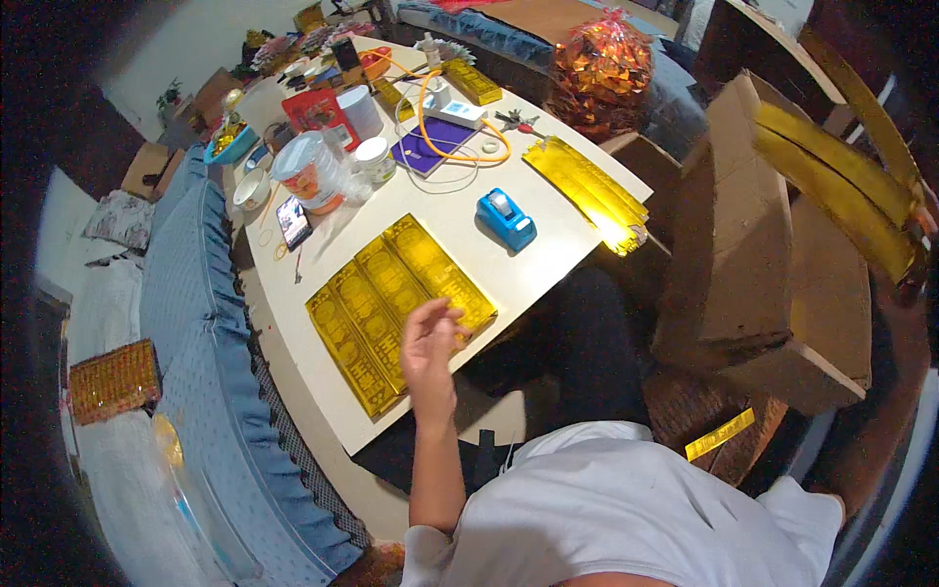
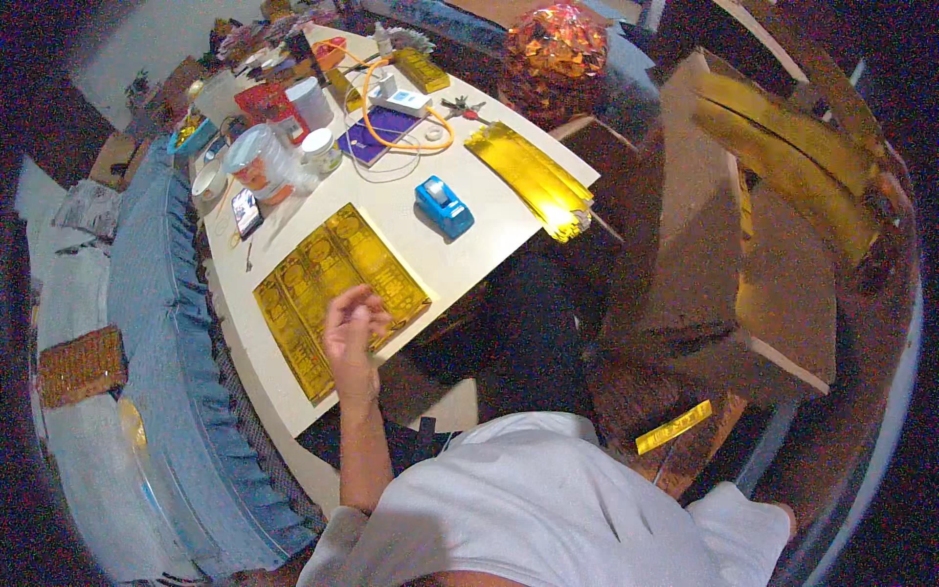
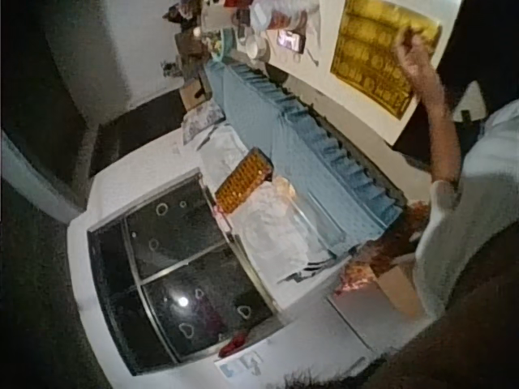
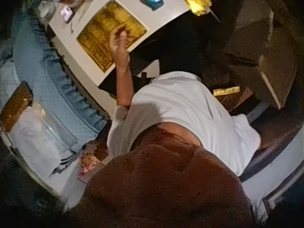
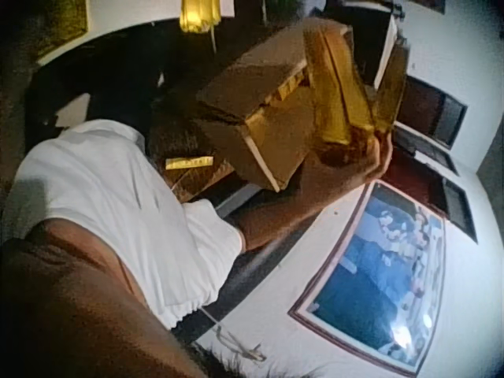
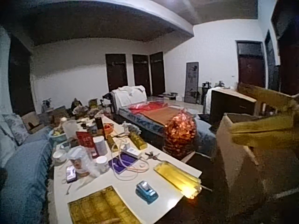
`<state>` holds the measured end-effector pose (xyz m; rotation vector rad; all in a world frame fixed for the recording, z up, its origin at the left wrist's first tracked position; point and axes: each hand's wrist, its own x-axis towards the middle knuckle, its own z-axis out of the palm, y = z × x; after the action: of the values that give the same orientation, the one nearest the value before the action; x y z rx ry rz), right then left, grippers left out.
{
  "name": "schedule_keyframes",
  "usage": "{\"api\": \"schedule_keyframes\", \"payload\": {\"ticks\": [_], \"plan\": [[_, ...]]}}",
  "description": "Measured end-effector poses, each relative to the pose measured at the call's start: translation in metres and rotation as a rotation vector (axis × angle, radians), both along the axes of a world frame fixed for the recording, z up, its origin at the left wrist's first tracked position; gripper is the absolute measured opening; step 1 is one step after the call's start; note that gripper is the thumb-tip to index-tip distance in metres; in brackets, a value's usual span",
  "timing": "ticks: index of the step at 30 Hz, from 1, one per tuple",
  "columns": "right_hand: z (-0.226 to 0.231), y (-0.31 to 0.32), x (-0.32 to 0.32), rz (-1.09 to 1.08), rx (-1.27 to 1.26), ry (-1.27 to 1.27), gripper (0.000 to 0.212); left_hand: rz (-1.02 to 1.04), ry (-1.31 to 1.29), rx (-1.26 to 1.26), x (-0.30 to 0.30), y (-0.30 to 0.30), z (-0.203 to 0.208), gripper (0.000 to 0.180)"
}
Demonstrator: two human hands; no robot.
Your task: The person removes gold foil papers from a cardboard box, aligns them on a table, and joins them together using tape from a dispenser.
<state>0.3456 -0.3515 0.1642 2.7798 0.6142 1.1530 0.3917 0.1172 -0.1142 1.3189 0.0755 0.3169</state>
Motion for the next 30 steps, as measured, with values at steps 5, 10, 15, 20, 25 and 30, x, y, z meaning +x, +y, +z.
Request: {"api": "schedule_keyframes", "payload": {"ticks": [5, 10, 15, 20, 25, 30], "plan": [[-0.075, 0.15, 0.071, 0.376, 0.123, -0.101, 0.07, -0.234, -0.026, -0.169, -0.005, -0.005, 0.021, 0.065], [-0.178, 0.27, 0.106, 0.76, 0.25, 0.081, 0.06, -0.183, -0.077, -0.429, -0.008, 0.016, 0.032, 0.075], [-0.265, 0.357, 0.118, 0.992, 0.31, 0.132, 0.069, 0.165, -0.013, -0.267, -0.025, 0.068, 0.02, 0.068], [-0.292, 0.379, 0.096, 1.056, 0.27, 0.363, 0.079, 0.251, 0.089, -0.222, -0.037, 0.102, -0.016, 0.064], [-0.292, 0.367, 0.084, 1.093, 0.401, 0.647, 0.076, 0.297, 0.199, -0.135, -0.038, 0.1, -0.018, 0.068], [-0.286, 0.372, 0.085, 0.931, 0.6, 0.699, 0.079, 0.333, 0.175, -0.122, -0.035, 0.091, -0.015, 0.073]]}}
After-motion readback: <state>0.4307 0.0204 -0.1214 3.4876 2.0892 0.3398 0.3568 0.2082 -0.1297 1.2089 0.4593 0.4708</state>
